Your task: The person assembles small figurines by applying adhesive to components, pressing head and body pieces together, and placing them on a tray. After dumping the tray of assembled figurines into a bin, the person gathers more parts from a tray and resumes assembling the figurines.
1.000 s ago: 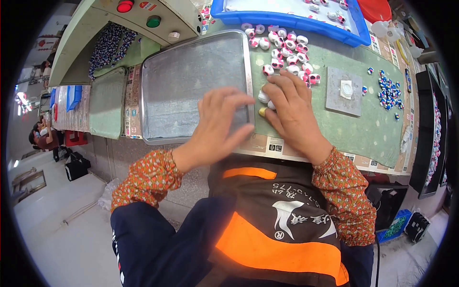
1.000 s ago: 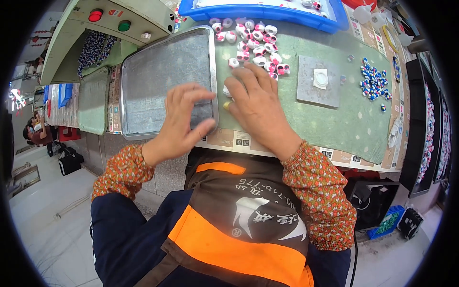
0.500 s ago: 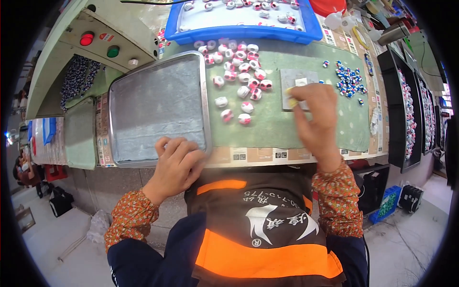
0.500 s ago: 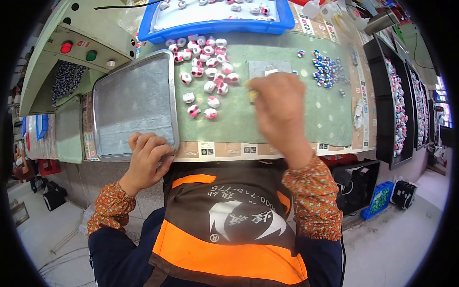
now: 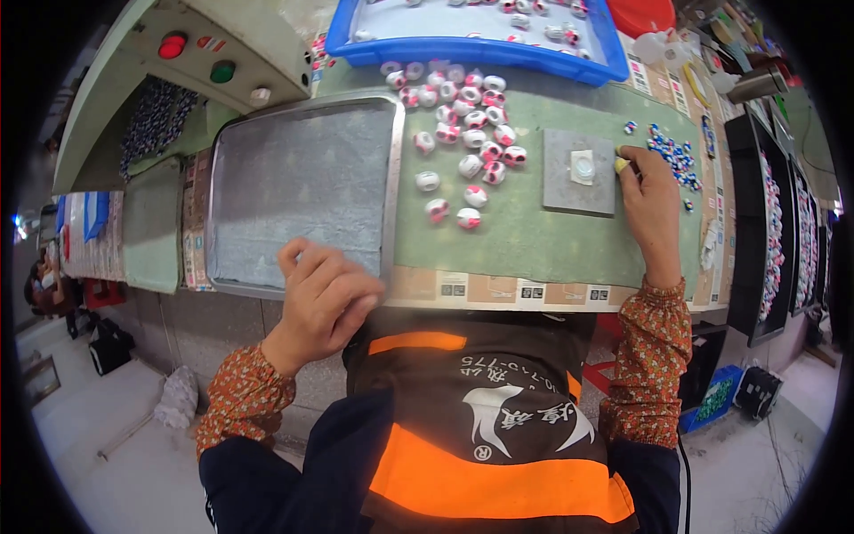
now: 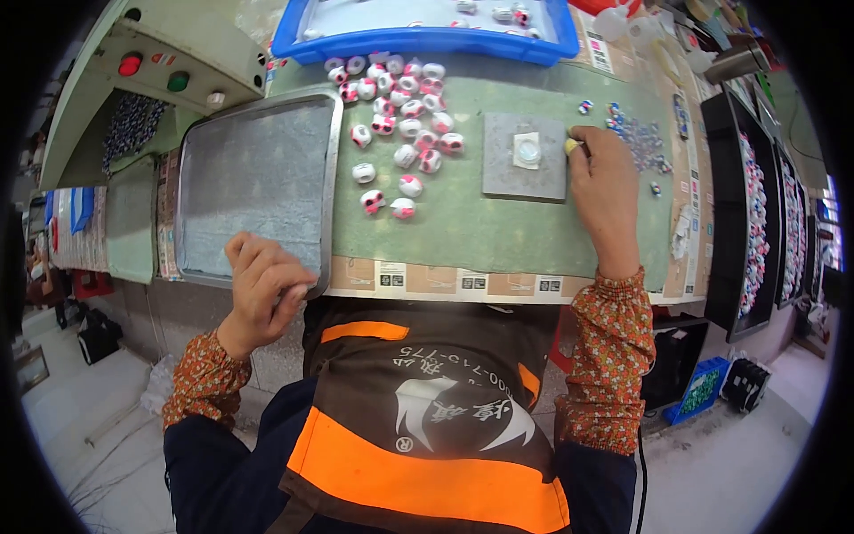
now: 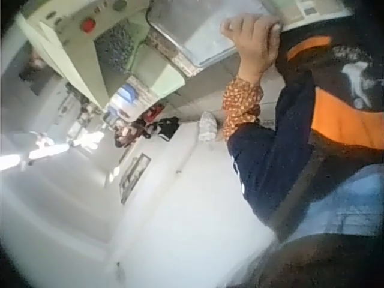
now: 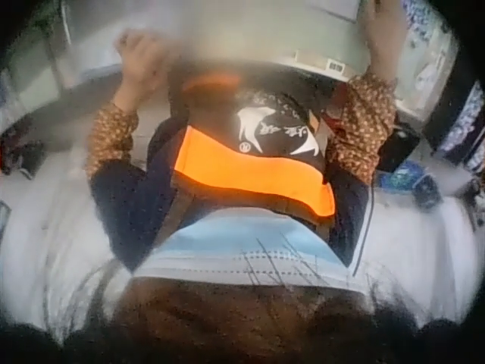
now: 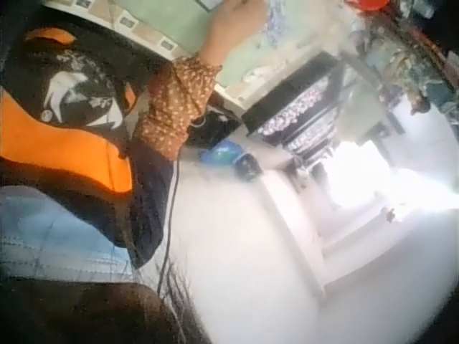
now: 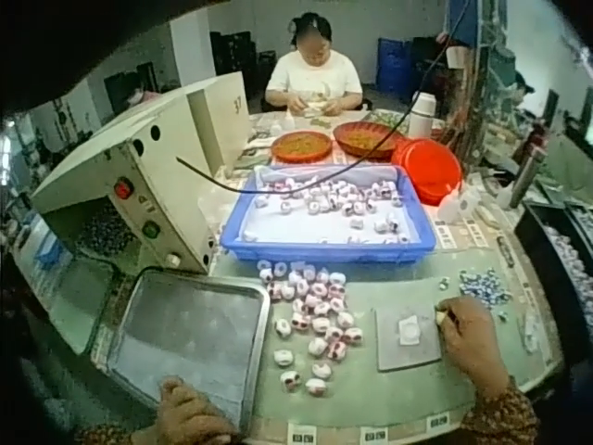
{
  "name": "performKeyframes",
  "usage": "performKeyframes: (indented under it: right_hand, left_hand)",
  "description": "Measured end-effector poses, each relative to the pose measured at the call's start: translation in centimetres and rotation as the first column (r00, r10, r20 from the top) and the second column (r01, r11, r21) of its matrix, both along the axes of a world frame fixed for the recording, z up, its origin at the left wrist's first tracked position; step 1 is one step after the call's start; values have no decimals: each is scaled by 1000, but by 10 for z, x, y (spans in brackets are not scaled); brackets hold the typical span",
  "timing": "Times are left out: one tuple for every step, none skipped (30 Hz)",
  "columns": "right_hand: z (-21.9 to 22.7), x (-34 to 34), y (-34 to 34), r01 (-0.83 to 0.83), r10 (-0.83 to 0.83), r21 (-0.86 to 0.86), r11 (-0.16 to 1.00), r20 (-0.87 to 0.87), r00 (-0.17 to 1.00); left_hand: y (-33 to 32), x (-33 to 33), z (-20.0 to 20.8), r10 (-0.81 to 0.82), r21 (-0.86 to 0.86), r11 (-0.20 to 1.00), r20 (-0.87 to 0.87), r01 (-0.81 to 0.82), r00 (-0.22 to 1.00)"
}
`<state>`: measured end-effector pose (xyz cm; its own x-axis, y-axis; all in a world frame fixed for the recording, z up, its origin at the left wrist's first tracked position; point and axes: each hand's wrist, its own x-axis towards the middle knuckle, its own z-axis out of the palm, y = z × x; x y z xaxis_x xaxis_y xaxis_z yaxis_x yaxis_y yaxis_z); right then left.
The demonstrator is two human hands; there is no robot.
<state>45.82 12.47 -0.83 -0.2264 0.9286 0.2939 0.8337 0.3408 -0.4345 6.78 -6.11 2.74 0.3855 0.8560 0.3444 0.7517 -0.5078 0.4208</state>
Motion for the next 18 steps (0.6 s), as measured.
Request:
performKeyframes:
  right_hand:
    - [2,-2,-1,8,-8,-21,1000,-9,1000]
    - [3,-3,-1,16,-16,-42,999,-17,1000]
    - [6,-2,-1,25,-30,-116,993,-39,999]
    - [10,-2,-2,16,-22,-124,992,-43,999]
    - [14,-2,-4,19,-33,-201,979,-69,997]
    - [20,1,-7,27,-54,-275,961,-89,995]
    - [22,3,-11,28,-46,-238,971,-70,996]
    - [23,6,-16,22,-40,-243,970,-70,997]
    - [23,8,-20,12,-8,-87,996,52,999]
    - [23,9,-25,-18,5,69,997,176,984]
    - [23,9,-29,-21,10,64,998,175,985]
    - [21,8,-35,-45,30,75,996,193,981]
    - [20,7,-39,-68,49,86,994,211,976]
    - [20,5,-42,-68,49,82,994,211,976]
    - [20,4,-46,-26,23,15,1000,163,986]
    - [20,3,-48,14,-7,-54,998,117,993]
    - [20,3,-50,16,-9,-58,998,119,993]
    - [19,3,-51,35,-29,-95,995,61,998]
  left_hand:
    - [5,4,1,15,-8,1000,-9,-15,1000]
    - [10,9,1,58,-3,998,14,-58,998]
    - [16,14,1,99,1,995,39,-99,994]
    - [24,20,1,108,-6,994,35,-108,994]
    - [32,26,1,138,-27,990,67,-137,988]
    - [41,32,1,162,-48,986,104,-158,981]
    - [47,38,2,170,-52,985,101,-165,980]
    - [53,42,3,162,-79,985,81,-156,983]
    - [56,48,4,152,-107,984,60,-145,987]
    - [58,55,6,157,-112,982,58,-150,986]
    - [60,62,9,154,-53,986,-30,-156,988]
    - [62,68,8,151,7,988,-115,-151,982]
    - [63,73,6,150,3,989,-116,-151,982]
    - [64,78,2,156,18,988,-172,-155,973]
    - [64,82,-1,159,33,987,-224,-156,961]
    - [65,85,-3,155,28,988,-223,-153,962]
    - [66,88,-5,154,22,988,-258,-154,954]
    - [67,89,-6,153,17,988,-294,-154,944]
